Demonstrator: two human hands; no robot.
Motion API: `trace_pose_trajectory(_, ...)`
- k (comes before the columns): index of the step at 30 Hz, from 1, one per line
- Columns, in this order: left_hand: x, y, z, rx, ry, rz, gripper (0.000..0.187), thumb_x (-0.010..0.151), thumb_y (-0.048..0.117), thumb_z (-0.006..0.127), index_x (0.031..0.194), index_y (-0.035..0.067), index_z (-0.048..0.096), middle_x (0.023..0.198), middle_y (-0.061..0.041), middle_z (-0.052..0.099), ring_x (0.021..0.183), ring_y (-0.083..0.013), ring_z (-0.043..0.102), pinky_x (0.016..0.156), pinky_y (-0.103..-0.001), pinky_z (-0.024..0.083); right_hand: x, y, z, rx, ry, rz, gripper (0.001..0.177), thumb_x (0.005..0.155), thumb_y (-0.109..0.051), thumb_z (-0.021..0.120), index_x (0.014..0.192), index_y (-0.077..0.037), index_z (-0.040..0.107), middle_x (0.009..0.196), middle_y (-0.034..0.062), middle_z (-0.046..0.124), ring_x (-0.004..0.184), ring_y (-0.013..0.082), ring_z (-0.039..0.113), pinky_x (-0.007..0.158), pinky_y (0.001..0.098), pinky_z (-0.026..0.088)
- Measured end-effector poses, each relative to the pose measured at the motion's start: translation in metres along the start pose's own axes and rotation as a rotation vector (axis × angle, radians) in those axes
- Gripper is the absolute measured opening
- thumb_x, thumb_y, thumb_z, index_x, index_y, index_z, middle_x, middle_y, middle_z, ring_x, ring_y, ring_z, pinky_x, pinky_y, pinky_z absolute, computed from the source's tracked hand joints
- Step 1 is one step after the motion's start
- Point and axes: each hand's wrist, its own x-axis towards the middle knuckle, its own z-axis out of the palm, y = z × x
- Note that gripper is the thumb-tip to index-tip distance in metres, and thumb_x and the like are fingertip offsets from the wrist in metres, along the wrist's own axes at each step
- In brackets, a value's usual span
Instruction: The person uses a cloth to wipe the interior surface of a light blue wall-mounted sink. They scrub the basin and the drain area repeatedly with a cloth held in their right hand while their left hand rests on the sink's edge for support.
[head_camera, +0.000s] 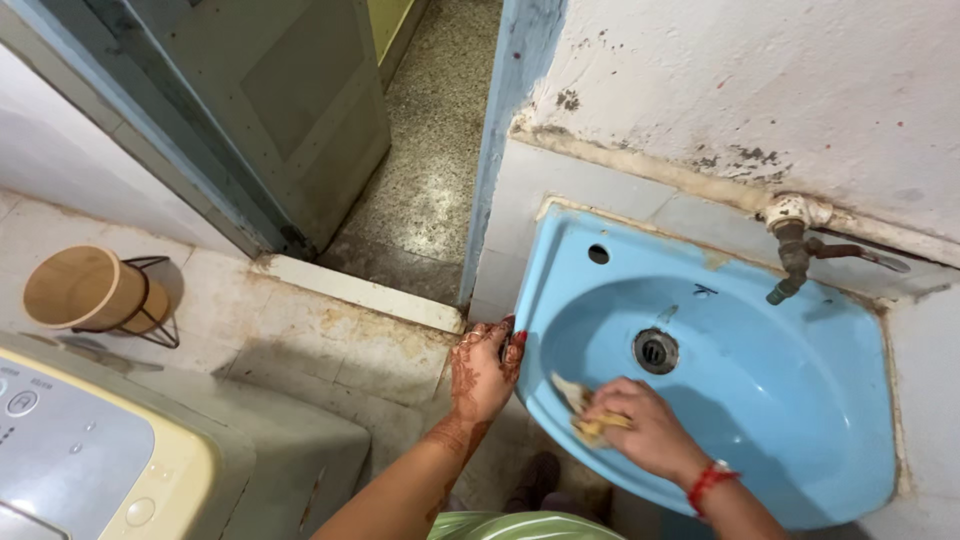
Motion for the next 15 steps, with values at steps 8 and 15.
trace_pose_trajectory(8,0.004,0.007,-0.003,0.208,-0.122,0.043,0.036,0.099,0.027,0.058,0.128,0.007,0.067,0.108,-0.019,0.067,0.101,-0.0364,0.063,0.091,-0.05,0.048,0.014,-0.053,0.006,0.036,0.076,-0.059,0.043,0.075,-0.01,0.065,0.116,-0.017,0.076,0.115,0.0028,0.066,0.111,0.0234,0.058,0.102,0.0376,0.047)
trace_pose_trajectory(15,-0.009,0.025,0.011,0.272,0.054,0.5,0.054,0.091,0.015,0.059,0.143,-0.001,0.061,0.149,-0.029,0.045,0.139,-0.0451,0.04,0.116,-0.06,0.023,-0.008,-0.047,0.004,-0.022,0.125,-0.104,0.029,0.075,-0.014,0.073,0.104,-0.014,0.077,0.116,0.0028,0.068,0.114,0.0262,0.056,0.105,0.0383,0.045)
